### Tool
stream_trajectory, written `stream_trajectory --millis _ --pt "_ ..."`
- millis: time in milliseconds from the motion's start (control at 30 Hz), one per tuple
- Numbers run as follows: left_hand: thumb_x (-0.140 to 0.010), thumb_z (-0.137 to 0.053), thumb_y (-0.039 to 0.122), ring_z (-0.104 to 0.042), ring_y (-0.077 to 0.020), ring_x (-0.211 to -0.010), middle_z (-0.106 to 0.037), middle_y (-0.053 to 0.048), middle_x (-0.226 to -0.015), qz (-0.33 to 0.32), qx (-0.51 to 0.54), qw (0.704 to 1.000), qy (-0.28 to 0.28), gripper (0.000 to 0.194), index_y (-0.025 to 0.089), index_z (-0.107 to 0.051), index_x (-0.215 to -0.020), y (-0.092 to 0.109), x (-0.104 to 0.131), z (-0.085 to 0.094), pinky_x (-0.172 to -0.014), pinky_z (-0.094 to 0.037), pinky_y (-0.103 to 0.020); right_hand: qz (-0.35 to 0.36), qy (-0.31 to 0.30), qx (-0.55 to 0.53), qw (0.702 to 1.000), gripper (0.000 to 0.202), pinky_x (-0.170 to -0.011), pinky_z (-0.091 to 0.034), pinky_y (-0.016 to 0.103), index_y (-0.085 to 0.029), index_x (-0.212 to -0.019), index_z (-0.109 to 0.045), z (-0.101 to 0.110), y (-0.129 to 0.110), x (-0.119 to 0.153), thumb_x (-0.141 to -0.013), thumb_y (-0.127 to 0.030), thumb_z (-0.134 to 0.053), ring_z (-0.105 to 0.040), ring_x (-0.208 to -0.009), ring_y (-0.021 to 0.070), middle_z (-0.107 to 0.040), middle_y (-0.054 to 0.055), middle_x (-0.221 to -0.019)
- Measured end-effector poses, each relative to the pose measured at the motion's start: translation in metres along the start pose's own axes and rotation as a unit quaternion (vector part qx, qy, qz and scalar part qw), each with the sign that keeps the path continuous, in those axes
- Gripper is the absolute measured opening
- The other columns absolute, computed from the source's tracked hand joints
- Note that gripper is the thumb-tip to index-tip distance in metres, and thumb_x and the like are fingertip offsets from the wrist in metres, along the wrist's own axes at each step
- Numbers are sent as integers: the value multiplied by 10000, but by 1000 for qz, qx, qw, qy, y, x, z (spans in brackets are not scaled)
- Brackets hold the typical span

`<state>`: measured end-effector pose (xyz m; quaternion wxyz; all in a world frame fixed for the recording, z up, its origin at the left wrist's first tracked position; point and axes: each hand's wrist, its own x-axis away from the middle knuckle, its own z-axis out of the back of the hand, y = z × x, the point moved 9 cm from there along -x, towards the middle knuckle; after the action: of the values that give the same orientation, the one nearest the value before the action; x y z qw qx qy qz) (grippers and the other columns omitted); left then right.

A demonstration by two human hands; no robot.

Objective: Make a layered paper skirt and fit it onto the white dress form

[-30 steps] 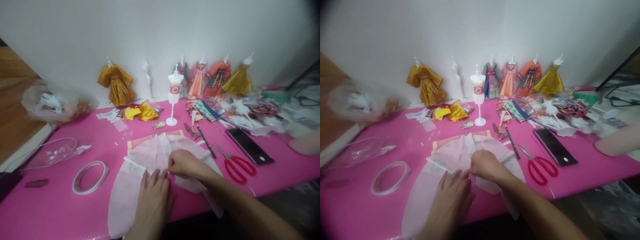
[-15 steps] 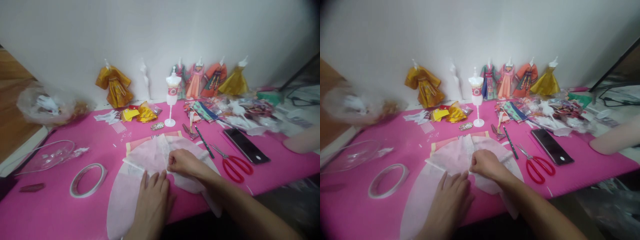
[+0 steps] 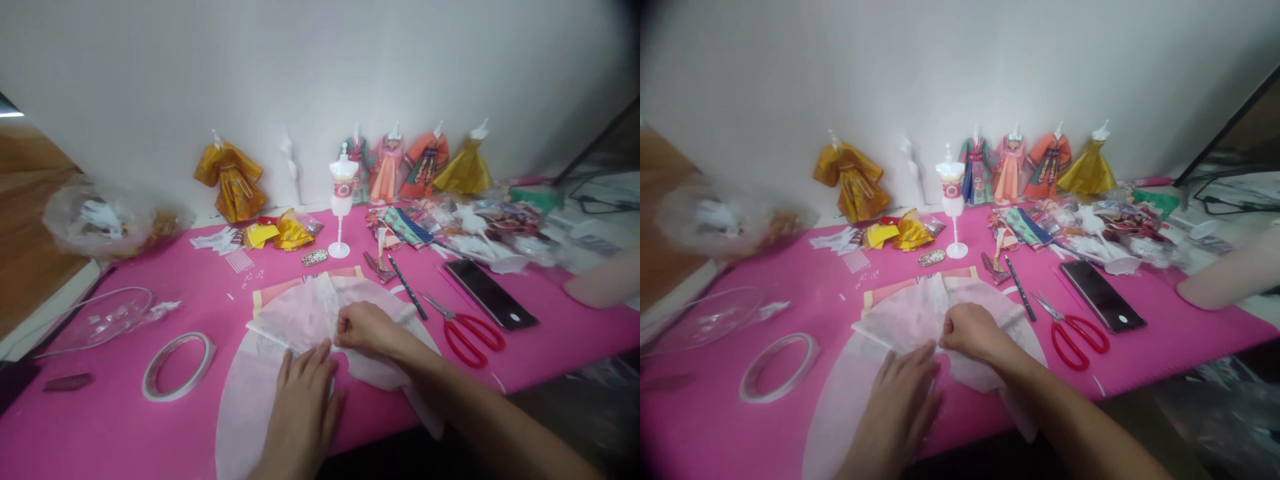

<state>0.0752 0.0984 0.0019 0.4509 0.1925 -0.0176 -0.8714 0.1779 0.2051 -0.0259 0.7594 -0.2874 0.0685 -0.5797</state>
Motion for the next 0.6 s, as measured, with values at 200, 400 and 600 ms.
stream_trajectory --millis 200,400,600 --pt "-846 -639 251 -622 -385 -1134 -728 -107 -1181 27 -38 997 -56 257 168 -675 -1087 0 -10 -8 -975 -397 -747 4 7 -11 1000 89 -552 -350 235 -202 -717 -746 0 1 0 -676 -280 -731 -628 -660 161 -738 26 -737" --pt "-895 -564 250 -617 -335 -1104 -713 -114 -1158 35 -17 990 -133 214 163 -687 -1047 2 -19 -15 -1091 -263 -695 17 17 -30 999 78 -552 -351 222 -195 -730 -738 1 1 2 -706 -252 -689 -629 -651 146 -734 15 -715" --pt "-933 -444 145 -621 -189 -917 -683 -17 -915 105 114 982 -112 195 203 -628 -906 -29 -30 5 -1116 -258 -520 20 43 -35 998 71 -560 -348 236 -181 -714 -733 2 -1 5 -682 -209 -677 -640 -666 171 -742 40 -727"
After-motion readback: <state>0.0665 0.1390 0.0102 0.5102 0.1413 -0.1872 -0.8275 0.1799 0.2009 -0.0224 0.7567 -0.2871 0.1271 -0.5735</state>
